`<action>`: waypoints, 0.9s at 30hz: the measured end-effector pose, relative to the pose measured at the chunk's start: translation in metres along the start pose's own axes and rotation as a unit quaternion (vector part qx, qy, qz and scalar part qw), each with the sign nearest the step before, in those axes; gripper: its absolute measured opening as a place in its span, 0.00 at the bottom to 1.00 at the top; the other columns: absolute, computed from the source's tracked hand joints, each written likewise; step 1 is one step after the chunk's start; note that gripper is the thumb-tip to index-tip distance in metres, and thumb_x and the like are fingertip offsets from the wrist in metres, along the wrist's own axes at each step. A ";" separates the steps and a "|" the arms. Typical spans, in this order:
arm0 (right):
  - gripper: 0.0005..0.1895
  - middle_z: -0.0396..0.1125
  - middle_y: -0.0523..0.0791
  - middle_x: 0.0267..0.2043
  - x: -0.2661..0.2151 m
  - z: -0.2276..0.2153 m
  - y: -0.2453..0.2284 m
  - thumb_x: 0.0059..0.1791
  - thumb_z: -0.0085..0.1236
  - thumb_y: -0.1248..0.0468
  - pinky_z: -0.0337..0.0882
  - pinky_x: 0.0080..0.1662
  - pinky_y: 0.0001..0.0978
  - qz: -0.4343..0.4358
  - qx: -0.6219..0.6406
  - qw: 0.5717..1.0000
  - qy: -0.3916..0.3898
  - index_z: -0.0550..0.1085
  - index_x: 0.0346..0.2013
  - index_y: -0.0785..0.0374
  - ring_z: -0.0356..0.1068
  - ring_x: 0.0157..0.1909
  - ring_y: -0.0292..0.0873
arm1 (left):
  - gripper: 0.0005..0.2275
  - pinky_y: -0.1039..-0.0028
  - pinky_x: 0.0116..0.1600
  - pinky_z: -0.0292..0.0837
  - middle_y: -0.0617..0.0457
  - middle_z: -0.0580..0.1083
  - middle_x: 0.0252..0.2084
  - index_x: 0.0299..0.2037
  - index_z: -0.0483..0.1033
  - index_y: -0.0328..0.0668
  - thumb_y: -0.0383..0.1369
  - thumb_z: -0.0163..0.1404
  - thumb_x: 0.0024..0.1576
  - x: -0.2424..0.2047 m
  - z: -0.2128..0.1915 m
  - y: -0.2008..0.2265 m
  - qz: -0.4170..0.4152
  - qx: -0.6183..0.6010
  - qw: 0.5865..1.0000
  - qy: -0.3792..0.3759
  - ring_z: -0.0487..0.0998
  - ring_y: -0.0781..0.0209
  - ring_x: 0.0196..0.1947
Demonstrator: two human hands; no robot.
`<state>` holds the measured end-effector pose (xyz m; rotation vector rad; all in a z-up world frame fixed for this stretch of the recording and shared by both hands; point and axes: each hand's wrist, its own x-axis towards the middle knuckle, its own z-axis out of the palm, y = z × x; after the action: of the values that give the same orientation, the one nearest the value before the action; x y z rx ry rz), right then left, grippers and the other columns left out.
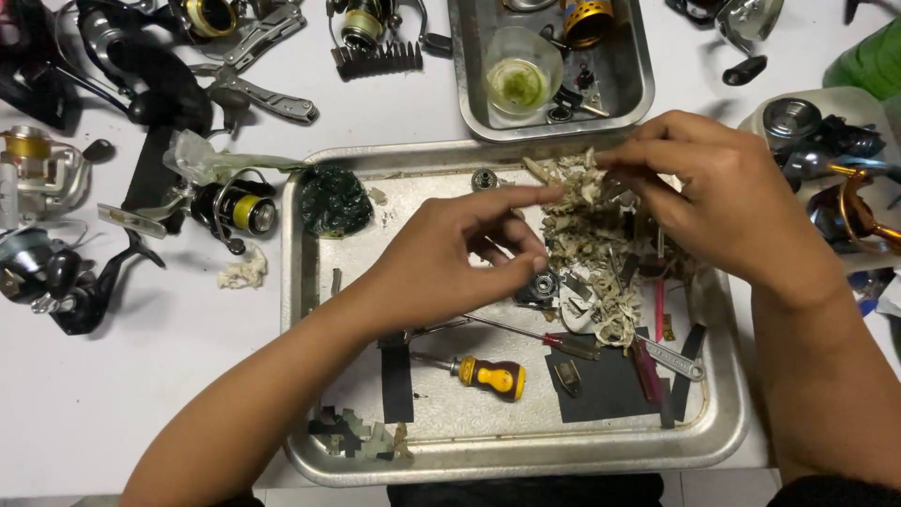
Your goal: Disassembling a fishing reel to access internal components using a screwdriver and manual manipulation.
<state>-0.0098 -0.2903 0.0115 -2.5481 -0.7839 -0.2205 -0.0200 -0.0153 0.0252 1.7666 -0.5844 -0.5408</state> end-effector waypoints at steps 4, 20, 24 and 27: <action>0.16 0.74 0.50 0.45 0.001 -0.003 -0.011 0.46 0.62 0.77 0.75 0.43 0.37 -0.015 0.006 1.000 -0.006 0.81 0.48 0.65 0.74 0.42 0.47 | 0.38 0.76 0.50 0.83 0.56 0.83 0.38 0.74 0.52 0.49 0.33 0.58 0.53 0.029 0.008 0.004 -0.082 0.018 0.996 -0.030 0.85 0.67 0.39; 0.10 0.74 0.52 0.39 0.000 -0.001 -0.014 0.48 0.61 0.75 0.77 0.38 0.33 -0.093 -0.021 0.995 0.016 0.79 0.44 0.73 0.73 0.36 0.46 | 0.08 0.83 0.34 0.74 0.63 0.76 0.29 0.42 0.80 0.46 0.30 0.55 0.53 0.061 0.030 -0.012 -0.054 0.066 0.996 -0.031 0.75 0.73 0.27; 0.08 0.76 0.51 0.37 0.001 -0.001 -0.009 0.48 0.60 0.74 0.76 0.38 0.34 -0.080 -0.056 0.994 0.039 0.80 0.41 0.71 0.74 0.35 0.44 | 0.05 0.82 0.36 0.74 0.62 0.76 0.30 0.37 0.79 0.48 0.29 0.57 0.52 0.063 0.031 -0.016 -0.040 0.073 0.996 -0.021 0.76 0.72 0.30; 0.07 0.74 0.50 0.34 -0.002 -0.001 -0.004 0.48 0.63 0.74 0.72 0.32 0.32 -0.069 -0.078 0.993 0.050 0.81 0.41 0.71 0.71 0.31 0.42 | 0.06 0.82 0.33 0.69 0.63 0.75 0.29 0.39 0.80 0.49 0.30 0.56 0.53 0.065 0.030 -0.015 -0.040 0.080 0.996 -0.020 0.73 0.72 0.27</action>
<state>-0.0139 -0.2891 0.0130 -2.6048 -0.9387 -0.4675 0.0128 -0.0750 -0.0014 1.9411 -0.6005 -0.5999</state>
